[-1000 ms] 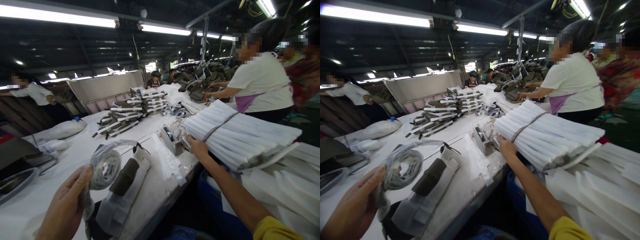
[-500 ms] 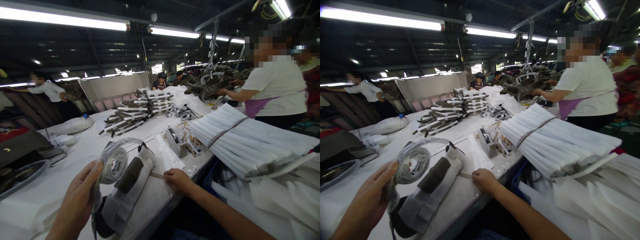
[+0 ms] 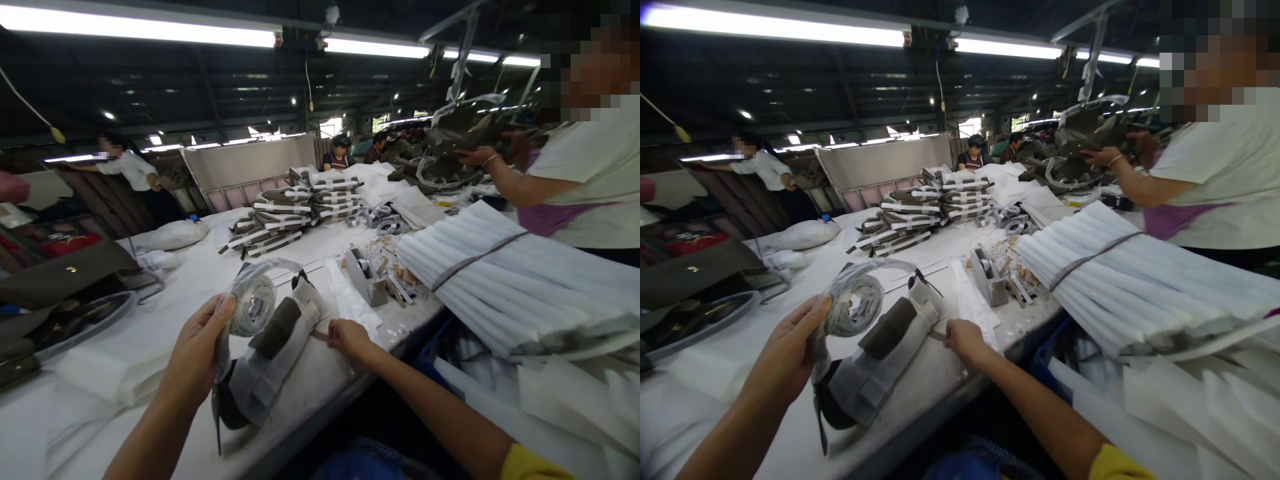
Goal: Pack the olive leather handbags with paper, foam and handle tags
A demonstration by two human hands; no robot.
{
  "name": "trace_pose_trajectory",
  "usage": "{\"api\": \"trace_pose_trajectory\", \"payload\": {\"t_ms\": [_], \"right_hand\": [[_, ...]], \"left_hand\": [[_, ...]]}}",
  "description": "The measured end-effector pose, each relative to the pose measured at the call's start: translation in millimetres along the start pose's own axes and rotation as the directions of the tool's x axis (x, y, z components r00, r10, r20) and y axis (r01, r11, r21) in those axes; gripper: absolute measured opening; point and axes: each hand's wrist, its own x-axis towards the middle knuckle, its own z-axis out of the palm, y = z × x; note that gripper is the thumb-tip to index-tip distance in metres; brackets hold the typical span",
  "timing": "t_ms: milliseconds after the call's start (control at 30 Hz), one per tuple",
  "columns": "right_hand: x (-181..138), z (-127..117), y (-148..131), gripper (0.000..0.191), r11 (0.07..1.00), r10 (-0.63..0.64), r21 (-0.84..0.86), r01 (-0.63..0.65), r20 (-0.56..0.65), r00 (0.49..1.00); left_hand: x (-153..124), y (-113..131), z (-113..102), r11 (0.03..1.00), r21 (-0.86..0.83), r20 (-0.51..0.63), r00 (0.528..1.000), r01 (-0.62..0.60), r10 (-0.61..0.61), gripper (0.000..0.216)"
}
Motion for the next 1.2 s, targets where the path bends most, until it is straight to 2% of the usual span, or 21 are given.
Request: {"api": "trace_pose_trajectory", "payload": {"t_ms": [167, 233, 300, 367, 400, 433, 500, 700, 833, 933, 1067, 1133, 1200], "right_hand": [[-5.8, -9.4, -0.9, 0.005, 0.988, -0.068, 0.137, 0.076, -0.063, 0.996], [-13.9, -17.6, -6.1, 0.010, 0.951, -0.110, 0.276, 0.141, -0.124, 0.986], [-24.7, -28.6, -16.4, 0.019, 0.806, -0.139, 0.551, 0.218, -0.181, 0.974], [-37.0, -41.3, -32.3, 0.026, 0.556, -0.138, 0.793, 0.251, -0.210, 0.968], [-43.0, -47.6, -42.0, 0.027, 0.451, -0.139, 0.856, 0.251, -0.210, 0.968], [-48.4, -53.5, -52.3, 0.027, 0.399, -0.153, 0.882, 0.250, -0.205, 0.967], [-56.0, -63.4, -73.4, 0.024, 0.362, -0.184, 0.898, 0.249, -0.193, 0.964], [-46.1, -75.3, -122.6, 0.020, 0.360, -0.189, 0.922, 0.140, -0.075, 0.979], [-27.1, -74.5, -142.3, 0.021, 0.335, -0.236, 0.932, 0.139, -0.060, 0.970], [-17.4, -72.3, -151.9, 0.023, 0.221, -0.272, 0.967, 0.123, -0.060, 0.960], [-16.4, -75.6, -155.3, 0.028, -0.015, -0.281, 0.991, -0.131, 0.121, 0.952], [-20.3, -82.1, -153.3, 0.025, -0.075, -0.332, 0.970, -0.232, 0.195, 0.923], [-25.6, -90.2, -150.4, 0.021, -0.089, -0.415, 0.960, -0.266, 0.207, 0.886]], "left_hand": [[0.2, -1.2, -1.5, 0.999, 0.000, 0.009, 0.999, -0.033, 0.033, 0.036], [0.6, -2.5, -2.9, 0.999, -0.007, 0.002, 0.999, -0.037, 0.037, 0.037], [0.9, -3.8, -3.8, 0.999, -0.019, -0.005, 0.999, -0.033, 0.033, 0.037], [1.0, -5.3, -4.1, 0.999, -0.029, -0.010, 0.999, -0.033, 0.033, 0.037], [1.0, -6.3, -3.9, 0.999, -0.030, -0.010, 0.999, -0.035, 0.035, 0.036], [1.0, -7.5, -3.8, 0.999, -0.029, -0.009, 0.999, -0.040, 0.040, 0.036], [1.0, -10.4, -3.5, 0.999, -0.019, 0.005, 0.999, -0.048, 0.048, 0.034], [-0.9, -17.0, -4.7, 0.986, 0.111, 0.055, 0.991, -0.126, 0.120, 0.035], [-4.9, -13.4, -2.8, 0.943, 0.269, 0.111, 0.979, -0.198, 0.174, 0.037], [-6.2, -10.6, -1.5, 0.896, 0.376, 0.119, 0.971, -0.238, 0.208, 0.039], [-5.8, -10.9, -3.7, 0.852, 0.450, 0.129, 0.963, -0.268, 0.235, 0.039], [-5.6, -11.7, -5.3, 0.818, 0.491, 0.159, 0.954, -0.299, 0.254, 0.038], [-5.3, -12.5, -6.4, 0.774, 0.522, 0.187, 0.934, -0.357, 0.304, 0.035]]}}
